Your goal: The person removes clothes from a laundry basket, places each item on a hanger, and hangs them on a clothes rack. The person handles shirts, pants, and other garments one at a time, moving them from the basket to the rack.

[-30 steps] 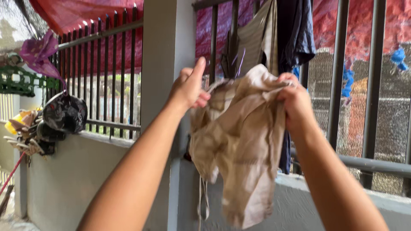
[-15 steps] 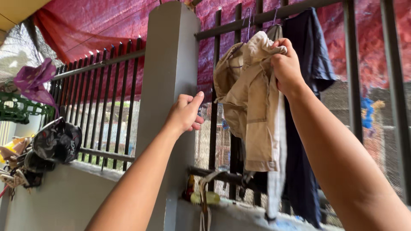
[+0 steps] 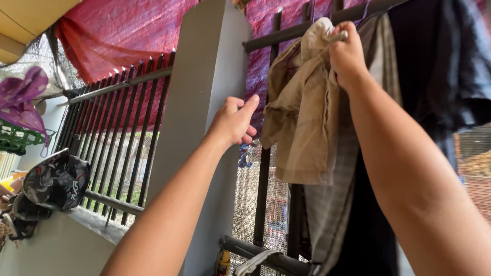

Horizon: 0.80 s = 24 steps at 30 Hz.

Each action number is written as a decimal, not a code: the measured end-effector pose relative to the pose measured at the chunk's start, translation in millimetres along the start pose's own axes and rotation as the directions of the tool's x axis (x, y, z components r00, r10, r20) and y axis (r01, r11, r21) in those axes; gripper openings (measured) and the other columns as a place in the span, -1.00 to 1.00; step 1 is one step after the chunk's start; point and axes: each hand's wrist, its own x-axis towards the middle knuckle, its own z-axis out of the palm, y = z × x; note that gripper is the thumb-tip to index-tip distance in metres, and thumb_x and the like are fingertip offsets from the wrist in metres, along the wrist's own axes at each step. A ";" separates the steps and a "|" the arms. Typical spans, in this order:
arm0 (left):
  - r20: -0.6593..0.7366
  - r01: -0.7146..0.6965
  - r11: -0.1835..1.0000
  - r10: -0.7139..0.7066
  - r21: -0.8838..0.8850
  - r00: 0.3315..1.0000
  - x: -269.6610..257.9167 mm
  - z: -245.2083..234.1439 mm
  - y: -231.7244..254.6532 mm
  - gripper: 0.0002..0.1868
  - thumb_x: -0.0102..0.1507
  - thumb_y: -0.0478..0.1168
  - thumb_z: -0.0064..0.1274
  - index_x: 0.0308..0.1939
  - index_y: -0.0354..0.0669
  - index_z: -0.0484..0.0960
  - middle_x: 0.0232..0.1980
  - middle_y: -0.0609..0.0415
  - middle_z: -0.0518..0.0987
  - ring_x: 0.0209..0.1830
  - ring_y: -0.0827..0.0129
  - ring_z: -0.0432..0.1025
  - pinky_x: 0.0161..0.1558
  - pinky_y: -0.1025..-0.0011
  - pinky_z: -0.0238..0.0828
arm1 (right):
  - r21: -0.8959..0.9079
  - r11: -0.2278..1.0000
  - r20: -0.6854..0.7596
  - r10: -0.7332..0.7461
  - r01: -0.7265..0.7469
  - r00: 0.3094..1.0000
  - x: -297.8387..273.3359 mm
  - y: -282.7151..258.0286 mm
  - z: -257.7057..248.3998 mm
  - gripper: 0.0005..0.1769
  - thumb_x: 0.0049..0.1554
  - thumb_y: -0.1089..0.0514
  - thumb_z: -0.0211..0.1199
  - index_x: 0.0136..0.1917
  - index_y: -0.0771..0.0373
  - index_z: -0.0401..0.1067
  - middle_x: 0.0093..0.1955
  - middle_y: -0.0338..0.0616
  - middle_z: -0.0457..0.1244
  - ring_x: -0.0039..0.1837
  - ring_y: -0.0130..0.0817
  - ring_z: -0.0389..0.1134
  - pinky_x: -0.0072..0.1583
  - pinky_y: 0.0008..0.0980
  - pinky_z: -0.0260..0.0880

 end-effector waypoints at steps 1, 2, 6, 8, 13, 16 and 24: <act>-0.006 0.009 1.000 -0.009 0.002 1.000 3.1 1.4 -3.5 -0.15 0.22 0.38 -0.14 0.27 -0.29 0.31 -0.33 -0.18 0.70 -0.60 0.30 0.57 -0.57 0.41 0.44 | -0.054 0.998 -0.010 0.029 -0.030 1.000 5.5 6.7 2.1 -0.57 0.08 0.54 -0.11 0.04 0.06 0.27 -0.17 -0.29 0.14 -0.27 -0.55 0.12 -0.31 -0.48 0.05; -0.012 0.010 1.000 -0.010 0.002 1.000 7.1 1.7 -5.4 -0.15 0.22 0.38 -0.14 0.27 -0.29 0.31 -0.33 -0.18 0.70 -0.60 0.29 0.57 -0.57 0.40 0.43 | -0.032 0.999 0.007 -0.003 0.003 1.000 12.0 10.6 3.2 -0.61 0.13 0.53 -0.09 0.05 0.07 0.27 -0.15 -0.30 0.15 -0.26 -0.56 0.12 -0.30 -0.48 0.04; -0.029 0.010 1.000 -0.010 0.006 1.000 18.3 -1.7 -15.1 -0.14 0.22 0.38 -0.13 0.29 -0.28 0.30 -0.33 -0.18 0.70 -0.59 0.29 0.56 -0.57 0.40 0.43 | -0.020 0.996 0.050 -0.087 0.088 0.995 32.7 22.8 2.0 -0.66 0.20 0.51 -0.05 0.08 0.11 0.27 -0.09 -0.33 0.19 -0.22 -0.58 0.12 -0.26 -0.48 0.04; -0.022 0.019 1.000 -0.019 0.018 1.000 22.1 -2.5 -20.5 -0.14 0.22 0.38 -0.15 0.30 -0.27 0.29 -0.33 -0.18 0.70 -0.59 0.29 0.57 -0.57 0.40 0.43 | -0.085 0.991 0.037 -0.100 0.103 0.994 42.8 27.5 0.3 -0.68 0.22 0.48 -0.04 0.09 0.11 0.28 -0.08 -0.35 0.20 -0.20 -0.60 0.14 -0.23 -0.50 0.09; -0.004 -0.014 1.000 0.014 0.017 1.000 37.0 -2.0 -27.4 -0.14 0.21 0.36 -0.12 0.30 -0.28 0.30 -0.33 -0.20 0.71 -0.60 0.27 0.55 -0.58 0.39 0.41 | -0.234 0.970 -0.036 0.065 -0.072 0.997 79.3 39.2 -3.9 -0.84 0.29 0.26 0.02 0.01 0.02 0.38 -0.10 -0.45 0.28 -0.13 -0.66 0.26 -0.12 -0.57 0.25; 0.007 -0.033 0.999 0.033 -0.011 0.999 45.9 1.5 -25.8 -0.12 0.20 0.36 -0.09 0.32 -0.28 0.27 -0.34 -0.21 0.71 -0.61 0.28 0.56 -0.59 0.40 0.42 | -0.158 0.985 -0.113 -0.082 0.064 0.990 110.5 55.2 2.1 -0.92 0.25 0.25 0.10 -0.06 0.10 0.39 -0.12 -0.39 0.29 -0.09 -0.56 0.32 -0.06 -0.48 0.33; 0.092 -0.060 0.989 0.072 -0.133 0.993 45.0 0.5 -18.4 -0.09 0.17 0.31 -0.02 0.33 -0.35 0.23 -0.35 -0.30 0.68 -0.68 0.21 0.52 -0.64 0.34 0.43 | -0.452 0.890 -0.044 0.042 -0.057 0.998 153.6 88.4 -9.9 -0.82 0.25 0.17 0.02 -0.07 0.04 0.45 -0.18 -0.35 0.29 -0.09 -0.40 0.30 -0.06 -0.36 0.30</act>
